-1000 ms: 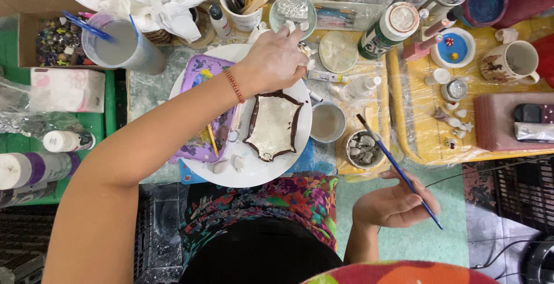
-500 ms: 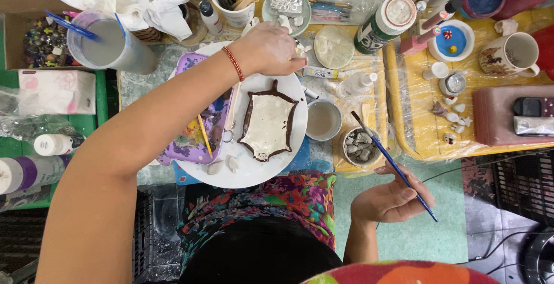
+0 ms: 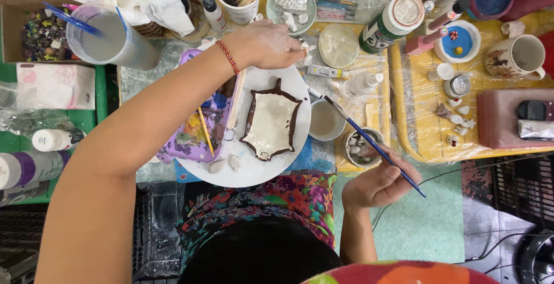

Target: The person paints the edges of a ceramic piece with a dark glaze using a small brush. They pick up the ceramic piece by hand to reach different sections and dip the brush into a purple palette containing various paint colors.

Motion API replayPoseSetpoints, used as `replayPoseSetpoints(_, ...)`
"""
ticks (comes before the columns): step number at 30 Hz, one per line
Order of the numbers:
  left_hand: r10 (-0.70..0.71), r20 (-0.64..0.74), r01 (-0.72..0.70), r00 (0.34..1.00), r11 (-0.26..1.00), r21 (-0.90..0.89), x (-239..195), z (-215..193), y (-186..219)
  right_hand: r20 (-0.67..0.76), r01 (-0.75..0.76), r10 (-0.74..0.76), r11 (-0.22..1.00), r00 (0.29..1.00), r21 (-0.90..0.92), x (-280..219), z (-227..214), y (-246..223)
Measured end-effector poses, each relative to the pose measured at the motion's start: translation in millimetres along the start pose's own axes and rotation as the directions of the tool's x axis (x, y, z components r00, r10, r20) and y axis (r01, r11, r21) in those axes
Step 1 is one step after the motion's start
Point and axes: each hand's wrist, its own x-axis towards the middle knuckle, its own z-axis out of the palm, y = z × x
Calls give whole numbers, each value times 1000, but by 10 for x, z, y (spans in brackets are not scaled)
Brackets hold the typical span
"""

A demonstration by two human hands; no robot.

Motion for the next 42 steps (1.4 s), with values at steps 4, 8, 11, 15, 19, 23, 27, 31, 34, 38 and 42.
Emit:
replayPoseSetpoints(4, -35, 26, 34, 999, 999, 22, 20, 33, -46, 56, -7, 5, 999, 998, 35, 60, 142, 7)
replayPoseSetpoints(8, -29, -6, 29, 1000, 1000, 4, 51, 103, -106, 99, -63, 58, 997, 993, 40, 86, 204, -3)
replayPoseSetpoints(11, -4, -64, 3, 998, 1000, -13, 56, 179, -151, 136, -124, 118, 992, 984, 37, 87, 214, -10)
replayPoseSetpoints(15, 9, -78, -8, 997, 1000, 15, 24, 196, -197, 141, -162, 154, 985, 978, 51, 71, 239, 38)
replayPoseSetpoints(19, -4, -66, 4, 998, 1000, 3, -28, 234, -232, 131, -152, 142, 985, 981, 76, 53, 254, 114)
replayPoseSetpoints(23, 10, -84, -9, 996, 1000, 14, 0, 274, -217, 140, -169, 161, 984, 977, 49, 71, 227, 175)
replayPoseSetpoints(27, 43, -67, -41, 997, 999, 31, -24, 278, -209, 169, -174, 165, 984, 972, 39, 83, 174, 214)
replayPoseSetpoints(31, 44, -126, -47, 991, 999, -22, -14, 269, -186, 202, -181, 172, 983, 964, 28, 89, 156, 208)
replayPoseSetpoints(34, 44, -98, -45, 994, 999, -7, -28, 262, -172, 218, -178, 181, 983, 959, -36, 100, 171, 210)
replayPoseSetpoints(38, 58, -95, -59, 994, 998, 2, -5, 285, -174, 245, -206, 219, 975, 944, -80, 95, 164, 220)
replayPoseSetpoints(42, 45, -94, -42, 995, 999, 34, 24, 335, -210, 260, -236, 252, 967, 932, -91, 93, 195, 254)
